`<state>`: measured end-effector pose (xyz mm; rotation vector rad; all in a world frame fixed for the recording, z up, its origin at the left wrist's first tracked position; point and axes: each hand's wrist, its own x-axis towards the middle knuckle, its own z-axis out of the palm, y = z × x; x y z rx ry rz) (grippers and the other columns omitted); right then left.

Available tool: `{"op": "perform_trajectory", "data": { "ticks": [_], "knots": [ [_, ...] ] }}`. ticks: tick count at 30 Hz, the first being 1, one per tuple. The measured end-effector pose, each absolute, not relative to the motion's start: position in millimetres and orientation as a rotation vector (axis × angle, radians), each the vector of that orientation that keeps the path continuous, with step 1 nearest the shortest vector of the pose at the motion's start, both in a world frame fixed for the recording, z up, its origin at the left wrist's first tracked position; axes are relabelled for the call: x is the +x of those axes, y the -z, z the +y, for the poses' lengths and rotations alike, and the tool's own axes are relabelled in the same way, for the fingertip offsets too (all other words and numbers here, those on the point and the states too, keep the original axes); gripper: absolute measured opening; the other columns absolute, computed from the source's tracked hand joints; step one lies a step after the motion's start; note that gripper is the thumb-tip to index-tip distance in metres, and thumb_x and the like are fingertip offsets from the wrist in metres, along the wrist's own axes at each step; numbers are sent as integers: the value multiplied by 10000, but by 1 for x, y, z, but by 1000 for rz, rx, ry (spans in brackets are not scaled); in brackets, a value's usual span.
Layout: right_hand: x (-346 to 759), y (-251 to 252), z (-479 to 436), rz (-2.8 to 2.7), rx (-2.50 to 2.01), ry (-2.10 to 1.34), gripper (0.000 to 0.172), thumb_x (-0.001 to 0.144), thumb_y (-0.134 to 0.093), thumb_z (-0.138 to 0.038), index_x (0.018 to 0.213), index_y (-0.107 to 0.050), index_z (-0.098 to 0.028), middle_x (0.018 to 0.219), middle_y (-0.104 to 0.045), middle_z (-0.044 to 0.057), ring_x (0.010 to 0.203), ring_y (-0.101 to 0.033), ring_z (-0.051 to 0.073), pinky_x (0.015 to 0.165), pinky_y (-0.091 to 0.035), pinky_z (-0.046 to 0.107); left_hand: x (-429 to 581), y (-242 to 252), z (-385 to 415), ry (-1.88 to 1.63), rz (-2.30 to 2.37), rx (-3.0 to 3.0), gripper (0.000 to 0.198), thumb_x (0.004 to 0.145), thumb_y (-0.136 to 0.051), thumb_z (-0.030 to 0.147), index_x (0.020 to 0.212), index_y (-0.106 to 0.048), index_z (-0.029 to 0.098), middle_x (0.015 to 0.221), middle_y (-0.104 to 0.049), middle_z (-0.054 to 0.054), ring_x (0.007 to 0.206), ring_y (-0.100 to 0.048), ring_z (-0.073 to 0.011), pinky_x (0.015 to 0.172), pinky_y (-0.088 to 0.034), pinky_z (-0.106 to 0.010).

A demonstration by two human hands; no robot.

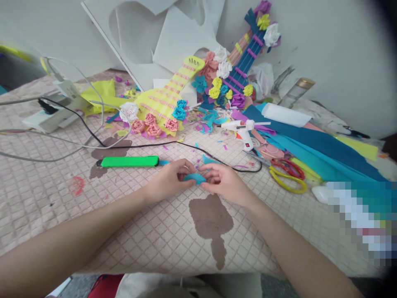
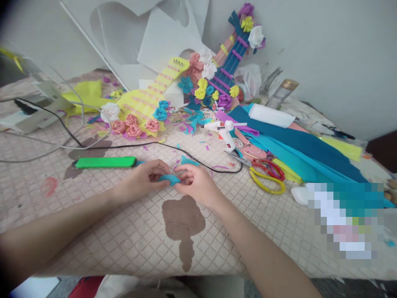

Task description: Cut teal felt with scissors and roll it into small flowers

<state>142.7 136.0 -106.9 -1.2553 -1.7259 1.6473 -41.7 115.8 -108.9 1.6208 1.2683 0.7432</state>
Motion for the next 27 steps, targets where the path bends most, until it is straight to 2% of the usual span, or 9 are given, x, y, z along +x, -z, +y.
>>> {"op": "perform_trajectory", "data": {
  "ticks": [7,13,19,22,27],
  "knots": [
    [143,112,135,-1731,-1233,-1610,419,636,-694,-183,1028,-549,-201,786,-618,0,561,-559,91,515,-456,231,-42,111,116,-759,1264,1614,167,703,-603,207,837,-516,156,673,-576,24,545,-476,-80,476,-332,-184],
    [141,115,137,-1681,-1250,-1633,355,653,-659,-144,987,-552,-199,743,-620,-7,536,-557,95,491,-471,237,-42,115,117,-768,1256,1642,166,704,-604,218,833,-521,154,701,-601,7,581,-511,-96,496,-352,-193],
    [140,112,136,-1667,-1265,-1626,356,641,-640,-109,978,-558,-189,716,-610,-16,485,-522,76,444,-438,216,-41,113,117,-781,1257,1647,181,698,-618,232,835,-530,151,740,-610,-6,592,-530,-99,502,-378,-199],
    [140,108,136,-1623,-1266,-1625,345,636,-629,-101,965,-564,-184,731,-609,-13,462,-493,59,420,-414,200,-41,114,117,-834,1194,1609,263,678,-655,257,882,-523,157,795,-613,-14,659,-568,-119,564,-428,-224],
    [139,104,136,-1528,-1261,-1679,303,653,-634,-143,945,-559,-174,768,-603,-3,452,-477,45,410,-402,192,-40,112,116,-841,1185,1523,297,701,-654,305,924,-512,172,721,-628,0,657,-581,-132,581,-434,-244]
  ]
}}
